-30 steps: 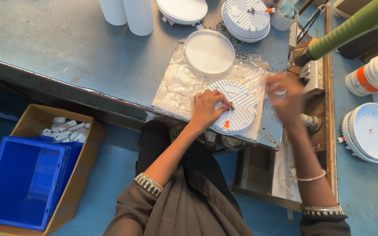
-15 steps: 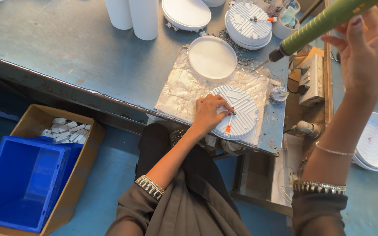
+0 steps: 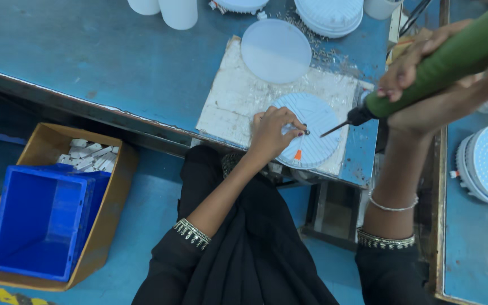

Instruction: The person assembles circular LED light fixtures by hand, using a green cordless drill to drive screws into the plastic housing. They handle multiple white plastic components, including covers and bases, and place finished units on a nearby stack.

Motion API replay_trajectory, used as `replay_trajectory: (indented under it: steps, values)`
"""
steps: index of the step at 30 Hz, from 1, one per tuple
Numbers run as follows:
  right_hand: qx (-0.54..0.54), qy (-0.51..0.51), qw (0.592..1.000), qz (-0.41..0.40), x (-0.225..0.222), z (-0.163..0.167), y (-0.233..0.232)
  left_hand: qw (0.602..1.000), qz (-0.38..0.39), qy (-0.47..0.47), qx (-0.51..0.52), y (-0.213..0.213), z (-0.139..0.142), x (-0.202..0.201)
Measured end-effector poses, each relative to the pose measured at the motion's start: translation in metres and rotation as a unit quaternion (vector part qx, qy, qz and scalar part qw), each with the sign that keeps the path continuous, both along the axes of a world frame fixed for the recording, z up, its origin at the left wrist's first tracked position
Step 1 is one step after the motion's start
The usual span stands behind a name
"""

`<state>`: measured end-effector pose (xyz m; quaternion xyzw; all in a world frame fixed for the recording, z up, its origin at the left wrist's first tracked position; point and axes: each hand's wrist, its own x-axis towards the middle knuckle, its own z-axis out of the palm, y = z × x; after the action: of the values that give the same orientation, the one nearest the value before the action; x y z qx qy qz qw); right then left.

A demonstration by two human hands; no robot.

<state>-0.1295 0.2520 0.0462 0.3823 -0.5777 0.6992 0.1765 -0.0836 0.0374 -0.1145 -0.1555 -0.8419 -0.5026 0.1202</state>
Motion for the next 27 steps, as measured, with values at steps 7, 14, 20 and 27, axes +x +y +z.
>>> replay_trajectory:
  steps: [7,14,20,27]
  values:
    - [-0.036,-0.068,0.996,-0.037,0.012,-0.029,-0.023,1.000,0.002,-0.003,-0.007,0.000,0.001,-0.002]
    - [-0.038,-0.076,0.994,-0.062,0.010,-0.027,-0.024,1.000,0.009,-0.003,-0.004,0.000,0.003,-0.002]
    - [-0.037,-0.092,0.994,-0.054,0.014,-0.021,-0.024,1.000,0.006,-0.005,0.008,-0.002,0.004,-0.001]
    - [-0.028,-0.082,0.995,-0.046,0.016,-0.029,-0.026,1.000,0.008,-0.001,0.009,0.000,0.002,-0.002]
